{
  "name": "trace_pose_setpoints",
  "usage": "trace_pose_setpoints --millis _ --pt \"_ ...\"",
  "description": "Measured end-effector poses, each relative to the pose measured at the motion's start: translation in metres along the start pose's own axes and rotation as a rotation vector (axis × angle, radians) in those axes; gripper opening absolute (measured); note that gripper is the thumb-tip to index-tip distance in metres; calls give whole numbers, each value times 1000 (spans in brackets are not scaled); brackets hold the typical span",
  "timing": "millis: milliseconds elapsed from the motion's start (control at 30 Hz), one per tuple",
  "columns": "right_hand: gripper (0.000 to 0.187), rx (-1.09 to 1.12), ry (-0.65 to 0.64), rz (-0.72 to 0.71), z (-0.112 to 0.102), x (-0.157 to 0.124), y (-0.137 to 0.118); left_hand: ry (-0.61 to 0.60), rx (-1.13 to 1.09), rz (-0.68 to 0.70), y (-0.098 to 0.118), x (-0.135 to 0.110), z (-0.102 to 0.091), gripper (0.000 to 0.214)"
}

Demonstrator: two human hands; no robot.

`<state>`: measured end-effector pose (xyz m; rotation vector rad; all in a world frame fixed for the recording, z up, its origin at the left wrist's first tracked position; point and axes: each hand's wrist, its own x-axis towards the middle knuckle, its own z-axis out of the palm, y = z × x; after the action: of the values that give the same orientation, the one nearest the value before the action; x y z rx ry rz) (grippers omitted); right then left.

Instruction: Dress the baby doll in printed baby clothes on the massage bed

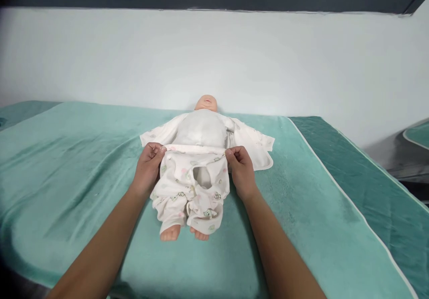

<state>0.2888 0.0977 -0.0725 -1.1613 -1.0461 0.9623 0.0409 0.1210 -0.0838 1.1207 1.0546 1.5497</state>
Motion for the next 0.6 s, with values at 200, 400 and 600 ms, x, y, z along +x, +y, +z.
trace_pose_setpoints --millis 200,400,600 --pt "23 -82 111 -139 13 17 4 27 106 114 1 14 16 23" --pt "21 -70 156 -132 14 28 4 60 122 163 -7 39 26 22" --pt "18 -64 123 -138 7 50 -2 84 172 246 -17 74 33 19"
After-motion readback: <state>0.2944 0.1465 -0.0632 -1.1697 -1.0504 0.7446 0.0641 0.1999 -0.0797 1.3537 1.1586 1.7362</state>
